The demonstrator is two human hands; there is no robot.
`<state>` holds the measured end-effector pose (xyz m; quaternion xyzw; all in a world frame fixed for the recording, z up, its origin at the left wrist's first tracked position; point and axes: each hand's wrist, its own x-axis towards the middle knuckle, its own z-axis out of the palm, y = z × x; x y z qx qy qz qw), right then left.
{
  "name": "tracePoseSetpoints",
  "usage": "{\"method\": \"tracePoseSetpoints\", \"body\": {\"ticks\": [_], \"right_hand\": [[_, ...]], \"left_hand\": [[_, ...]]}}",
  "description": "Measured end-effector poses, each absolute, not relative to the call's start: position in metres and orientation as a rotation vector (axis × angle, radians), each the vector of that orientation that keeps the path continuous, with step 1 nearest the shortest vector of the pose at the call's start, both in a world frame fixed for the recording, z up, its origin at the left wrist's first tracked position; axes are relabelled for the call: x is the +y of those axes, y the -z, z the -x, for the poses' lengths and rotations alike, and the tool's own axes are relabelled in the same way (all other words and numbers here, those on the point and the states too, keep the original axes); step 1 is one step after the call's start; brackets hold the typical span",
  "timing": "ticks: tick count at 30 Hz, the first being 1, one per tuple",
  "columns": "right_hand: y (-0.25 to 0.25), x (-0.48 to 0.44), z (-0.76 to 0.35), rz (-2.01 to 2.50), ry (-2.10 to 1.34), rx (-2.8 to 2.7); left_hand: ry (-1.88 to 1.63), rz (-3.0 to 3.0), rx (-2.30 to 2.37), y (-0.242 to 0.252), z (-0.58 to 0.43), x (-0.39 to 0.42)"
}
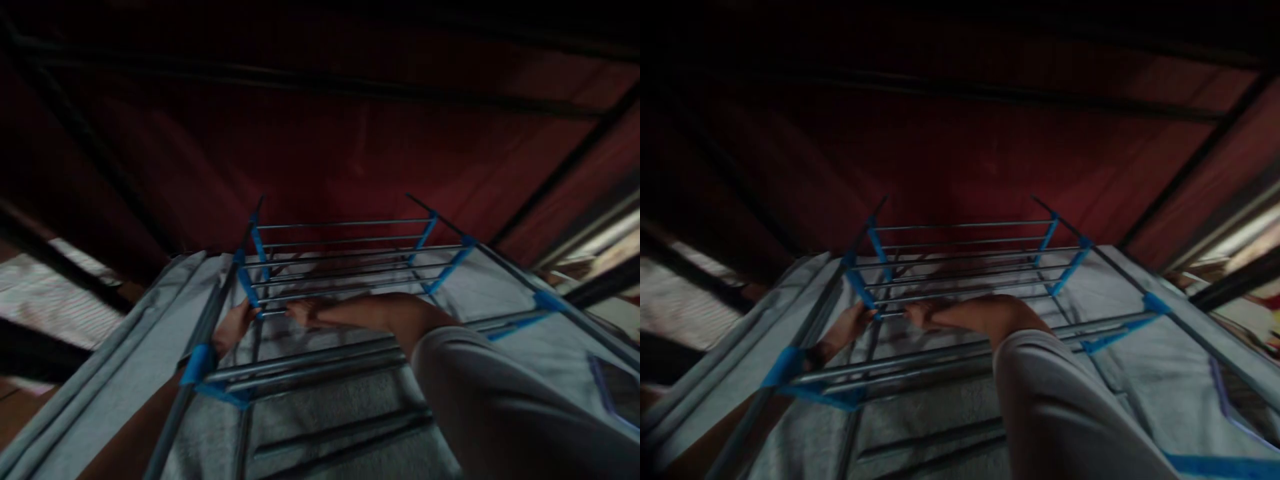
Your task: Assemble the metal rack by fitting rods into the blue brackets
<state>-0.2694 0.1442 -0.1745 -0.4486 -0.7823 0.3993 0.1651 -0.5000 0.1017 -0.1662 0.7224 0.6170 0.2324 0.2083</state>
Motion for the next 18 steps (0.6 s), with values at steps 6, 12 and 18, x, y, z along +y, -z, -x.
{"method": "tracePoseSetpoints", "body": {"ticks": [6, 12, 18], "right_hand": [[0.202, 0.161, 0.273, 1.315, -0.802, -2.568], [0.216, 0.175, 0.278, 1.252, -0.628, -2.838], [0.216, 0.18, 0.278, 1.123, -0.723, -2.874]], "left_hand": [[-0.57, -2.009, 1.72, 0.189, 0.516, 0.12], [-0.522, -1.979, 1.801, 0.204, 0.524, 0.126], [-0.488, -2.017, 1.812, 0.201, 0.522, 0.126]]}}
